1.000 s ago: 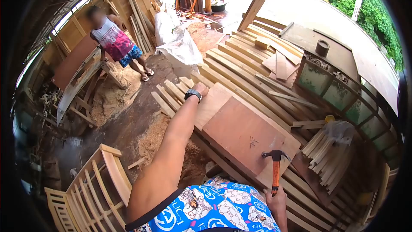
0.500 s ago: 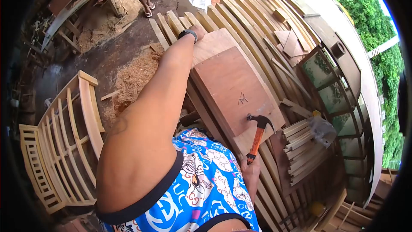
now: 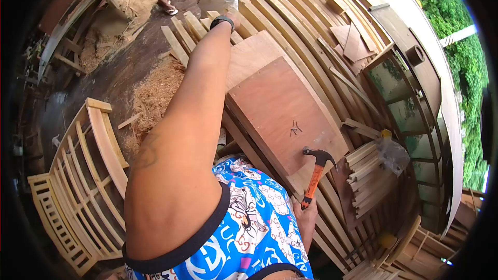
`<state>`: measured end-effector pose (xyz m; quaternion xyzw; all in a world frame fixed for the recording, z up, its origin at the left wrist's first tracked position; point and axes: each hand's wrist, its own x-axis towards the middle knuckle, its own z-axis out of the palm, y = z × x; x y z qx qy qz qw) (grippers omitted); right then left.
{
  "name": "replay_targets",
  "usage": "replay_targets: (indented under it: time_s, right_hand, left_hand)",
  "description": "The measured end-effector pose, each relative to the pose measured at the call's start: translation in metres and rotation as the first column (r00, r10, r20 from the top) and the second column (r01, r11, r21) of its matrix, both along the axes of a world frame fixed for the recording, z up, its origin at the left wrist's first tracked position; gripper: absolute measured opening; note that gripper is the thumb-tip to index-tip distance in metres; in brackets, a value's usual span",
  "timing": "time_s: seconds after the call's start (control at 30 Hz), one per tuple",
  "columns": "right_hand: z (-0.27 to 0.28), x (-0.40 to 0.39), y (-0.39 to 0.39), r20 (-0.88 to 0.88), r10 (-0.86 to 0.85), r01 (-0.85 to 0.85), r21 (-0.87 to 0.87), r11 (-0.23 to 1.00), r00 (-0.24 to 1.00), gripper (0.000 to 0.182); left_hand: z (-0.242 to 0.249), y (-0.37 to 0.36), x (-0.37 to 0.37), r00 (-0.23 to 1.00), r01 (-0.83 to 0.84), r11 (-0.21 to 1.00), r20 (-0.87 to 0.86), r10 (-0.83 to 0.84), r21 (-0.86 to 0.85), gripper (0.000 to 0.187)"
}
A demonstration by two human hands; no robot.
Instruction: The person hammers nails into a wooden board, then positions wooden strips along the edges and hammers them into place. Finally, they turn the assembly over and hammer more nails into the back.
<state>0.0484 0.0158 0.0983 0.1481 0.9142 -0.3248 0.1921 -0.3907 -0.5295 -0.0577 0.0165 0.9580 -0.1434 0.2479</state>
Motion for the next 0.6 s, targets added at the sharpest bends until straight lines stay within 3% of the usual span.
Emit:
replay_targets:
  time_s: [0.1,0.2,0.23,0.27,0.3,0.33,0.4,0.43,0.47,0.5,0.53,0.57,0.6]
  right_hand:
    - [-0.007,0.004,0.005,-0.029,-0.015,0.015,-0.013,1.000,0.999,0.048]
    - [-0.007,0.007,0.002,-0.012,-0.045,0.045,-0.023,0.999,0.999,0.049]
    - [-0.008,0.005,0.000,-0.029,-0.051,0.050,-0.019,0.999,0.998,0.049]
    - [-0.010,0.005,-0.002,-0.047,-0.068,0.064,-0.097,0.993,0.997,0.049]
    - [-0.002,0.003,-0.005,0.010,-0.045,0.045,-0.014,0.999,0.999,0.047]
    - [-0.001,0.002,-0.005,-0.010,-0.057,0.056,-0.066,0.996,0.998,0.047]
    - [-0.020,0.008,0.011,-0.049,-0.069,0.060,-0.175,0.983,0.996,0.043]
    - [-0.033,0.003,0.018,-0.066,-0.073,0.055,-0.234,0.971,0.995,0.038]
    - [-0.045,0.000,0.031,0.000,-0.084,0.078,-0.367,0.927,0.996,0.040]
    - [-0.045,-0.005,0.038,0.084,-0.093,0.122,-0.474,0.872,0.992,0.041]
    - [-0.051,-0.014,0.043,0.097,-0.068,0.108,-0.503,0.857,0.993,0.039]
    - [-0.048,-0.019,0.047,0.113,-0.051,0.103,-0.520,0.848,0.992,0.036]
    - [-0.044,-0.027,0.052,0.122,-0.005,0.066,-0.504,0.861,0.993,0.031]
  left_hand:
    - [-0.087,-0.054,-0.059,0.994,-0.045,0.998,-0.093,0.049,0.044,0.034]
    - [-0.101,-0.050,-0.063,0.990,-0.143,0.989,-0.013,0.143,0.030,0.038]
    - [-0.096,-0.032,-0.047,0.909,-0.337,0.914,-0.174,0.378,0.228,0.039]
    - [-0.083,-0.031,-0.042,0.742,-0.455,0.771,-0.289,0.605,0.445,0.041]
    - [-0.131,-0.063,-0.063,0.822,-0.365,0.863,-0.314,0.475,0.349,0.043]
    - [-0.036,-0.012,-0.002,0.765,-0.346,0.747,-0.291,0.575,0.567,0.039]
    - [-0.172,-0.051,-0.068,0.544,-0.319,0.499,-0.275,0.793,0.806,0.032]
    - [-0.118,-0.056,-0.020,0.860,0.052,0.920,-0.485,0.155,0.388,0.034]
    - [-0.072,-0.010,0.020,0.637,-0.289,0.523,-0.247,0.730,0.802,0.035]
    - [-0.029,0.017,0.057,0.574,-0.300,0.364,-0.138,0.807,0.882,0.035]
    - [-0.020,0.029,0.070,0.555,-0.282,0.292,-0.093,0.826,0.914,0.033]
    - [-0.017,0.037,0.073,0.547,-0.258,0.331,-0.145,0.824,0.908,0.032]
    - [-0.014,0.042,0.076,0.542,-0.246,0.267,-0.096,0.835,0.932,0.032]
